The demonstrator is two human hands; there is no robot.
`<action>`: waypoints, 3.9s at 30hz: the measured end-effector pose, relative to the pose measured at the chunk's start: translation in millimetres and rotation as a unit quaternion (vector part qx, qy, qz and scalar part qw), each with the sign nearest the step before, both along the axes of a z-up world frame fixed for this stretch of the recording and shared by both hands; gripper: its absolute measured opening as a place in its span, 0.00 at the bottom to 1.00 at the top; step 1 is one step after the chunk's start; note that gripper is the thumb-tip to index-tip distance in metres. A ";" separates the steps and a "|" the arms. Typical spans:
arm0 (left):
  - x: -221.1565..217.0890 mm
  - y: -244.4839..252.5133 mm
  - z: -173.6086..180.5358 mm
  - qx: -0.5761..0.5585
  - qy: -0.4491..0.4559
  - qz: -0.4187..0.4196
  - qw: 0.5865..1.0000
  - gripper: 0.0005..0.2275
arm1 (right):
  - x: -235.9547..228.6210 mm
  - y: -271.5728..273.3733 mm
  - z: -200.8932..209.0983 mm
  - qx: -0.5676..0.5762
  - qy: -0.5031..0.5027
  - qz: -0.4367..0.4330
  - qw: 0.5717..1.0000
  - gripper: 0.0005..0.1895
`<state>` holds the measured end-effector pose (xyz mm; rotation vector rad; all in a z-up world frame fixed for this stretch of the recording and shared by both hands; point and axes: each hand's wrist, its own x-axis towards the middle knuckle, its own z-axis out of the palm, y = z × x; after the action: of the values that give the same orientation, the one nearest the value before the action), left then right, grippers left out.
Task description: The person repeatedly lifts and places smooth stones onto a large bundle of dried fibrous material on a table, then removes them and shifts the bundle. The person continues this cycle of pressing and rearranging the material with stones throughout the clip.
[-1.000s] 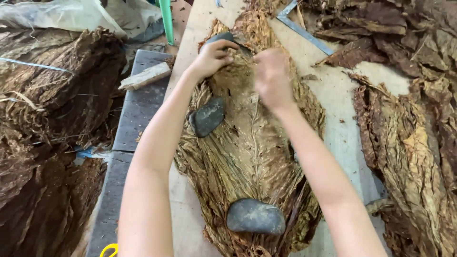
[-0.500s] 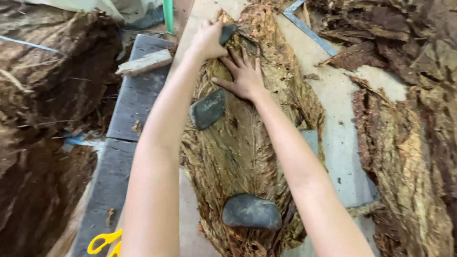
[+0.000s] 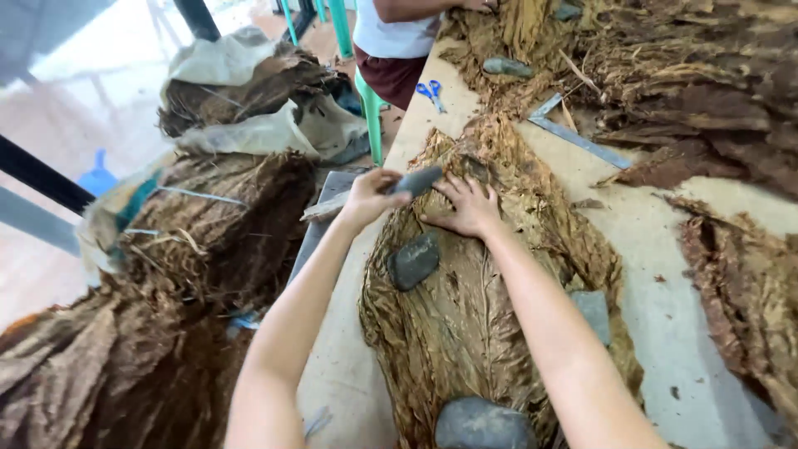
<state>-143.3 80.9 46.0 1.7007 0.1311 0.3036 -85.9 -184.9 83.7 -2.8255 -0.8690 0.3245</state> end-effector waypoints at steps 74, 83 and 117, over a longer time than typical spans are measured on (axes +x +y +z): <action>-340.4 -137.4 205.9 0.116 -0.331 -0.081 0.933 0.05 | -336.8 -531.6 57.1 -0.022 0.031 -0.592 0.805 0.63; -357.7 -141.7 265.0 0.070 -0.442 -0.065 0.892 0.04 | -340.4 -531.4 29.4 -0.105 -0.428 -0.322 0.838 0.51; -297.3 -282.9 178.7 -0.153 -0.028 -0.499 0.852 0.18 | -267.8 -202.4 233.4 0.750 0.298 -0.132 0.576 0.35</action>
<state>-440.6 -202.0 224.7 1.2384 -0.7073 -0.4350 -353.7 -387.3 317.1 -1.0259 -0.2095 0.2421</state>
